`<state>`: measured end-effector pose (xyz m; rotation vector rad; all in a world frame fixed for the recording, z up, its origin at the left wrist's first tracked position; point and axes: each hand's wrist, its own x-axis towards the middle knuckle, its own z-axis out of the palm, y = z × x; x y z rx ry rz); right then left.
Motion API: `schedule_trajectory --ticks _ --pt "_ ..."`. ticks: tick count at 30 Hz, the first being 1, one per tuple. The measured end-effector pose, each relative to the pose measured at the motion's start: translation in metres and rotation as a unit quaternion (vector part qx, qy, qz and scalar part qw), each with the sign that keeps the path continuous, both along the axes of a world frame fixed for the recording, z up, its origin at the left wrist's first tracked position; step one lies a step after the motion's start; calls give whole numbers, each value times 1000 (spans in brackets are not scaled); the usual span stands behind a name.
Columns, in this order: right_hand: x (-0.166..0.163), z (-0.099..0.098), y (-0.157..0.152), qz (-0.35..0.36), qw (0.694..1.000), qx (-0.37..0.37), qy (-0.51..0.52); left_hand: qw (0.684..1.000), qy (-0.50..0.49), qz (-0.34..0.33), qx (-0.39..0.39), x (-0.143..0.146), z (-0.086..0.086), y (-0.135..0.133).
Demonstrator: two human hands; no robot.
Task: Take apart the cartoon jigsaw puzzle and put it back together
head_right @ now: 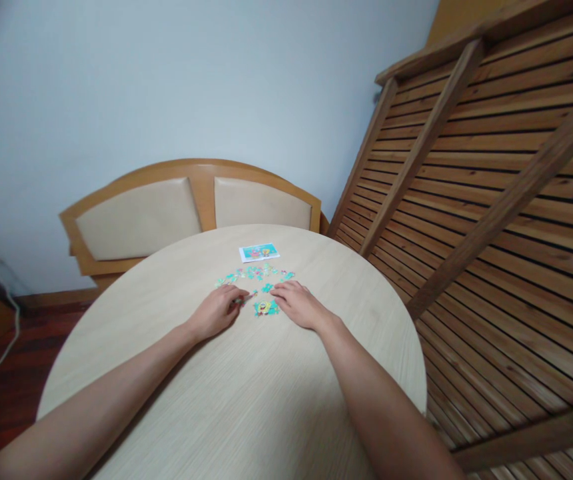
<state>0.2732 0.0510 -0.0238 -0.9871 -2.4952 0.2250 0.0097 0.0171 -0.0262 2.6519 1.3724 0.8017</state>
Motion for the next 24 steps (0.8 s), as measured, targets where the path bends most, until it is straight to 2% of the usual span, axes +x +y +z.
schedule_trajectory --ticks 6,15,24 --pt "-3 2 -5 26 1000 3 -3 999 22 -49 10 9 -1 -1" --pt "-3 8 -10 55 998 -8 -7 999 29 -32 3 4 12 -9" --pt "-1 11 -11 51 998 -10 23 998 -6 -51 -43 1 13 -9"
